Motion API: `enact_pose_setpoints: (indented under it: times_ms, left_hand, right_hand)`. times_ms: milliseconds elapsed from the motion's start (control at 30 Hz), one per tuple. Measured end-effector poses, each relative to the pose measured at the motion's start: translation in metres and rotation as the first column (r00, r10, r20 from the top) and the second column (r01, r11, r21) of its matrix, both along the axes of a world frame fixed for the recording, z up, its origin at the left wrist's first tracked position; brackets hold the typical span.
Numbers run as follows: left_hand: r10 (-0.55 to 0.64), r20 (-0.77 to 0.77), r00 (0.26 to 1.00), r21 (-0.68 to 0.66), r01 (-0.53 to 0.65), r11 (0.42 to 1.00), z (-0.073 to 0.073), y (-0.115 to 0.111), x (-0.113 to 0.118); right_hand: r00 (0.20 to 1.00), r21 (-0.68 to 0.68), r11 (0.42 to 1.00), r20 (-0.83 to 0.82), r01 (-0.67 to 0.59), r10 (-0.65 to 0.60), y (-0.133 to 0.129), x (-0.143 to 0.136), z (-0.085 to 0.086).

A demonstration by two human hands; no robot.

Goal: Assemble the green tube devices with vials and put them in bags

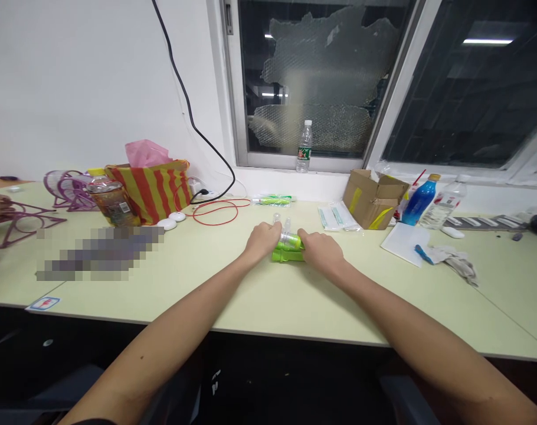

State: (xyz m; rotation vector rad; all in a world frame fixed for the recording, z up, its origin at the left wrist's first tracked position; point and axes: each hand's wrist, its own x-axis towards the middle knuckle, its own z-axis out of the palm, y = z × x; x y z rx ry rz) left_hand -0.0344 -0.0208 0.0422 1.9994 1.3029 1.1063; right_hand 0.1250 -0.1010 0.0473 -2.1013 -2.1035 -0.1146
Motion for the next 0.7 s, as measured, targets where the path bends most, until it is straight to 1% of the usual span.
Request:
enact_pose_setpoints:
  times_ms: [33,67,100,133,167,200,233,267,300,333,367,400,433,467,500,600,700]
  left_hand:
    - [-0.030,0.011,0.999,-0.002,0.030,1.000,0.000,-0.001,0.000]
    - [-0.077,0.027,0.997,-0.008,0.077,0.997,0.001,-0.002,0.000]
    - [-0.143,0.049,0.989,-0.017,0.144,0.989,0.002,-0.004,-0.001]
    - [-0.227,0.078,0.971,-0.024,0.229,0.973,0.004,-0.006,-0.001]
    - [-0.319,0.109,0.941,-0.030,0.324,0.946,0.006,-0.008,-0.002]
    - [-0.406,0.143,0.903,-0.032,0.414,0.910,0.008,-0.010,-0.003]
    - [-0.480,0.175,0.859,-0.029,0.492,0.870,0.010,-0.012,-0.004]
    - [-0.542,0.202,0.816,-0.021,0.557,0.830,0.012,-0.013,-0.005]
    - [-0.594,0.223,0.773,-0.011,0.611,0.791,0.013,-0.013,-0.007]
    - [-0.632,0.240,0.737,-0.002,0.652,0.758,0.014,-0.014,-0.008]
    - [-0.660,0.253,0.708,0.004,0.681,0.732,0.015,-0.014,-0.009]
    - [-0.678,0.259,0.688,0.009,0.700,0.714,0.016,-0.013,-0.010]
    - [-0.686,0.259,0.680,0.015,0.707,0.707,0.016,-0.013,-0.010]
    - [-0.685,0.255,0.683,0.022,0.704,0.710,0.016,-0.012,-0.010]
    - [-0.678,0.248,0.692,0.031,0.694,0.719,0.015,-0.011,-0.010]
    - [-0.654,0.229,0.720,0.046,0.664,0.747,0.013,-0.009,-0.009]
    - [-0.626,0.216,0.750,0.018,0.638,0.770,0.011,-0.008,-0.008]
  right_hand:
    - [0.998,0.009,1.000,-0.057,-0.012,0.013,0.001,0.002,-0.002]
    - [0.989,0.013,0.999,-0.144,-0.035,0.037,0.002,0.005,-0.004]
    - [0.963,0.008,0.997,-0.259,-0.073,0.072,0.003,0.008,-0.005]
    - [0.913,-0.015,0.992,-0.394,-0.123,0.107,0.004,0.011,-0.006]
    - [0.836,-0.056,0.981,-0.533,-0.188,0.130,0.004,0.015,-0.006]
    - [0.741,-0.115,0.958,-0.660,-0.264,0.125,0.005,0.019,-0.005]
    - [0.639,-0.187,0.918,-0.764,-0.349,0.087,0.005,0.022,-0.003]
    - [0.545,-0.259,0.862,-0.838,-0.436,0.024,0.005,0.026,-0.001]
    - [0.465,-0.316,0.793,-0.884,-0.520,-0.047,0.004,0.029,0.001]
    - [0.405,-0.356,0.723,-0.907,-0.592,-0.115,0.004,0.032,0.004]
    - [0.363,-0.378,0.665,-0.916,-0.644,-0.169,0.004,0.034,0.006]
    - [0.338,-0.390,0.626,-0.918,-0.675,-0.207,0.004,0.036,0.008]
    - [0.326,-0.395,0.608,-0.918,-0.689,-0.227,0.003,0.037,0.009]
    - [0.323,-0.393,0.611,-0.919,-0.687,-0.227,0.003,0.037,0.009]
    - [0.329,-0.384,0.632,-0.921,-0.673,-0.210,0.003,0.037,0.009]
    - [0.378,-0.321,0.734,-0.921,-0.598,-0.095,0.003,0.035,0.006]
    - [0.466,-0.248,0.818,-0.884,-0.518,0.027,0.003,0.031,0.003]
